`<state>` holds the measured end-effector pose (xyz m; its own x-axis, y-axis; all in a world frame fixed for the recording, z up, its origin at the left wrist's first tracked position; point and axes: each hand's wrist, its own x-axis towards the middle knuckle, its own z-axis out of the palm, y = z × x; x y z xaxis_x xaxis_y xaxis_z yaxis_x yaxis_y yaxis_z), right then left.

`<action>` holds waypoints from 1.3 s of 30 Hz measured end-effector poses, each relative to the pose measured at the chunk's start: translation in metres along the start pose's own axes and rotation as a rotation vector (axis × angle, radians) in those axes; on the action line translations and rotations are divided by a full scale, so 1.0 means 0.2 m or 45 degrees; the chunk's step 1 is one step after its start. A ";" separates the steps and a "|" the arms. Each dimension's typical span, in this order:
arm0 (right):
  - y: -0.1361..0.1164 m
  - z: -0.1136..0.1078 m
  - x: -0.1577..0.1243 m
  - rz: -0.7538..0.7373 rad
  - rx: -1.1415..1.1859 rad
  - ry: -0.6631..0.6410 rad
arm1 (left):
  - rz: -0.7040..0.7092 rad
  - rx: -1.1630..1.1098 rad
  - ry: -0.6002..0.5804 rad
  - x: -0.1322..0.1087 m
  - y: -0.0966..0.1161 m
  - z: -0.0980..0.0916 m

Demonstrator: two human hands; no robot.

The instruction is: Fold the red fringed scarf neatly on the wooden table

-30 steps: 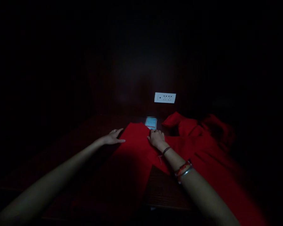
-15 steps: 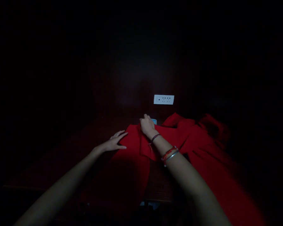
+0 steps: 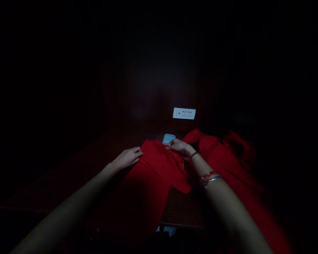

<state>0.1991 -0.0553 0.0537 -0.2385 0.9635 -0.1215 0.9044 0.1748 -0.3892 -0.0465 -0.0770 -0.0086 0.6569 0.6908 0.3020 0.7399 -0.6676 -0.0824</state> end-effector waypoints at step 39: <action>0.02 0.24 0.11 -0.078 -0.497 0.159 | -0.360 -0.340 -0.343 0.00 0.06 0.13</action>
<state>0.1796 -0.0426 0.0051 -0.2731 0.9619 0.0123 0.9618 0.2732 -0.0142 -0.0341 -0.0771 -0.0345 0.4752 0.8797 0.0172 0.8554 -0.4665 0.2253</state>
